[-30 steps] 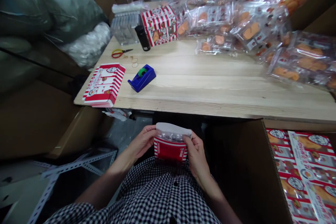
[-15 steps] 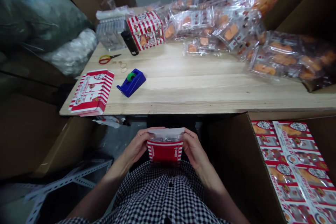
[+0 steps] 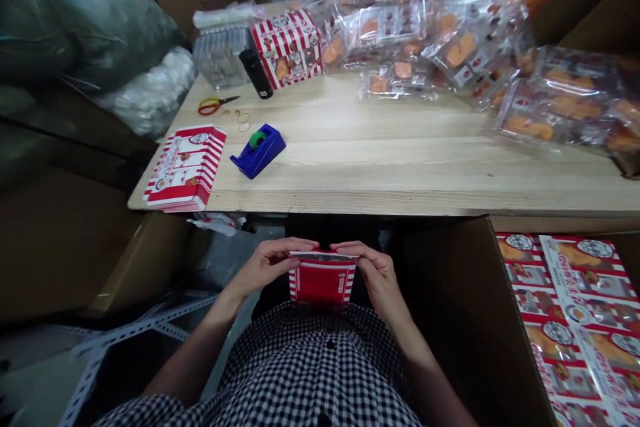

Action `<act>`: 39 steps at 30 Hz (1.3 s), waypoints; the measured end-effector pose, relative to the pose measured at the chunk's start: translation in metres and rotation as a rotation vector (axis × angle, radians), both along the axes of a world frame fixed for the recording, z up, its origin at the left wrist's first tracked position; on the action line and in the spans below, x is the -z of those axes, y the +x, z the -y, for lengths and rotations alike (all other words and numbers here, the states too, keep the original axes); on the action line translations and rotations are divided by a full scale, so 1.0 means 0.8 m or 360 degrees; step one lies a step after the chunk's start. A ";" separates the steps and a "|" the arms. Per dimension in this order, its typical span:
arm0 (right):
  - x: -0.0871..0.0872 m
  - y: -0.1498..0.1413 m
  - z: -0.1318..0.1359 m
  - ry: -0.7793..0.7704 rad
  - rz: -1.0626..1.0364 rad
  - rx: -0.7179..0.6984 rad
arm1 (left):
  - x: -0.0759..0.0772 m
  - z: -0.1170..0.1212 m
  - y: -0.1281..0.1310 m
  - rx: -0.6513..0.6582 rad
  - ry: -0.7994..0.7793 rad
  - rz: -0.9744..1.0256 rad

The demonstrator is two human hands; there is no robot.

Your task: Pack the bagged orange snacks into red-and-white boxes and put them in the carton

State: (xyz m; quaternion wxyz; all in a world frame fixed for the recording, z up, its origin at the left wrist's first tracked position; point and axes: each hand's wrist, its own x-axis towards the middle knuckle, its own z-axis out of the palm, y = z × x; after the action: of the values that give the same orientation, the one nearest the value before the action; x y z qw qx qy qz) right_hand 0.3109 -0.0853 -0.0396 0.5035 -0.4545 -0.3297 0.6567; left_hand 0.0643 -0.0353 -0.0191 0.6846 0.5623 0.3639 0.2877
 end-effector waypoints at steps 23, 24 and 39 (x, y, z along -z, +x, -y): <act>-0.021 0.020 -0.044 0.0187 0.0434 -0.0458 | -0.030 -0.034 0.011 0.0176 0.0256 -0.0407; -0.021 0.018 -0.047 0.0169 0.0435 -0.0461 | -0.029 -0.036 0.012 0.0164 0.0269 -0.0422; -0.019 0.015 -0.066 0.0045 0.0296 -0.0572 | -0.015 -0.038 0.013 0.0134 0.0256 -0.0520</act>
State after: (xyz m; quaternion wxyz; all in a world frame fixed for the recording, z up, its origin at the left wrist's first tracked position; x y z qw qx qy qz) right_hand 0.3228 -0.0325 -0.0241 0.3519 -0.4399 -0.4597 0.6866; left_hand 0.0750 -0.0051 -0.0071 0.5805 0.6692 0.4223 0.1918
